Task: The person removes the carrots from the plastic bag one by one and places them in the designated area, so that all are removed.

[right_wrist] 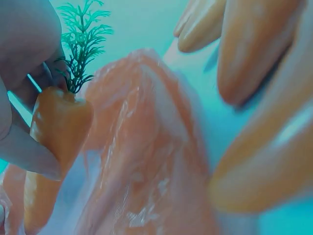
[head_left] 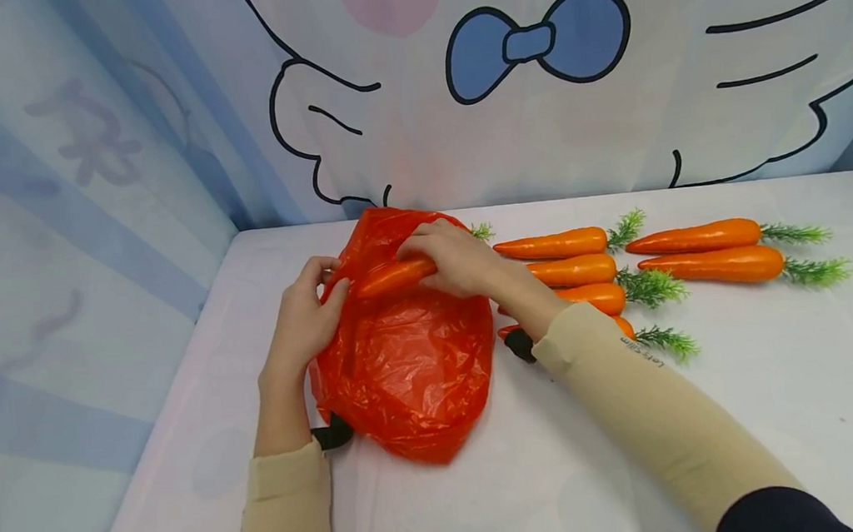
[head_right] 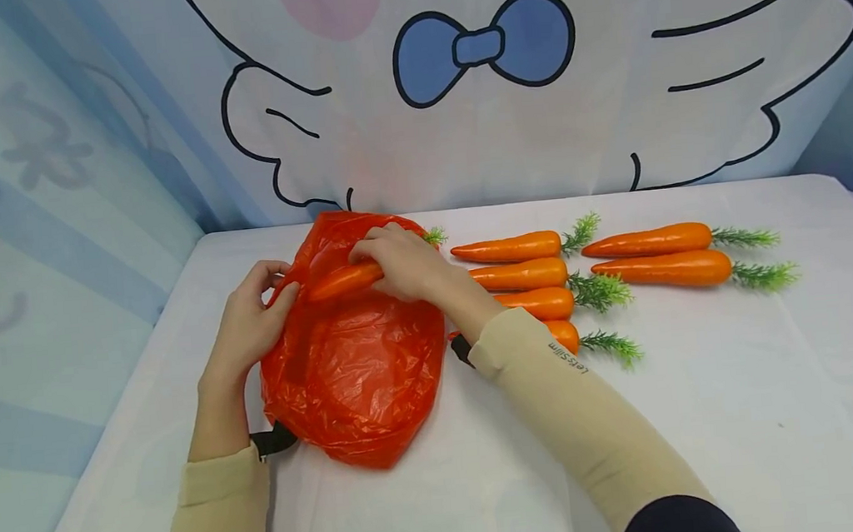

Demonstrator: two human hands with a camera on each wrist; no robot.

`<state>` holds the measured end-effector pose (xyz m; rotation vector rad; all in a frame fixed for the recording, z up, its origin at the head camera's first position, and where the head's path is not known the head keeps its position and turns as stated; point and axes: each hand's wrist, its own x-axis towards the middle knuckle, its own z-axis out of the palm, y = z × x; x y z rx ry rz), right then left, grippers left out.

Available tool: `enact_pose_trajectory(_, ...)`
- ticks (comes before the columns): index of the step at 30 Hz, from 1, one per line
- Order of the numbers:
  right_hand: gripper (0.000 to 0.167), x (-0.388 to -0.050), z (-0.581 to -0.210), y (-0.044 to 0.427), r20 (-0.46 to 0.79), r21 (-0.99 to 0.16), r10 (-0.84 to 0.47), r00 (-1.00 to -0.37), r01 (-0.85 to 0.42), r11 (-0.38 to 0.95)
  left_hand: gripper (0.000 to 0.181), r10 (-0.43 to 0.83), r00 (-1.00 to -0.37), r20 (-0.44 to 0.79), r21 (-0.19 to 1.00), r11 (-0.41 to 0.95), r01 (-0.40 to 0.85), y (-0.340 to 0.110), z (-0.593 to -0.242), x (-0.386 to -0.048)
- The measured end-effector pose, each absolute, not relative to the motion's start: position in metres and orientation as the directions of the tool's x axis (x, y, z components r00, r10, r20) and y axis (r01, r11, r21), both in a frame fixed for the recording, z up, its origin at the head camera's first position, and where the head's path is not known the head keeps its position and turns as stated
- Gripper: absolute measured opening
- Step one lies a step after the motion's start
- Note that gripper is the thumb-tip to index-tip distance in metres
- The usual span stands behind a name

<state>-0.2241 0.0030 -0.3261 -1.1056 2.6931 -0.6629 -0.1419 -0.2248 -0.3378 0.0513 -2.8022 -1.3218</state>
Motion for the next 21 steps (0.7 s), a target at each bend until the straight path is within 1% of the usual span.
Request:
enact_pose_trajectory(8, 0.042, -0.22, -0.321, 0.026, 0.062, -0.475, -0.708, -0.704, -0.645, 0.599, 0.031, -0.051, -0.998, 0.023, 0.77, 0.638, -0.014, -0.226, -0.338, -0.142)
enact_pose_trajectory(16, 0.045, -0.214, -0.318, 0.048, 0.063, -0.49, -0.687, -0.724, -0.622, 0.611, 0.031, -0.052, -0.998, 0.019, 0.772, 0.635, -0.018, -0.226, -0.338, -0.142)
enact_pose_trajectory(21, 0.044, -0.21, -0.315, 0.062, 0.034, -0.481, -0.661, -0.749, -0.592, 0.646, 0.031, -0.051, -0.999, 0.017, 0.773, 0.634, -0.019, -0.226, -0.338, -0.142)
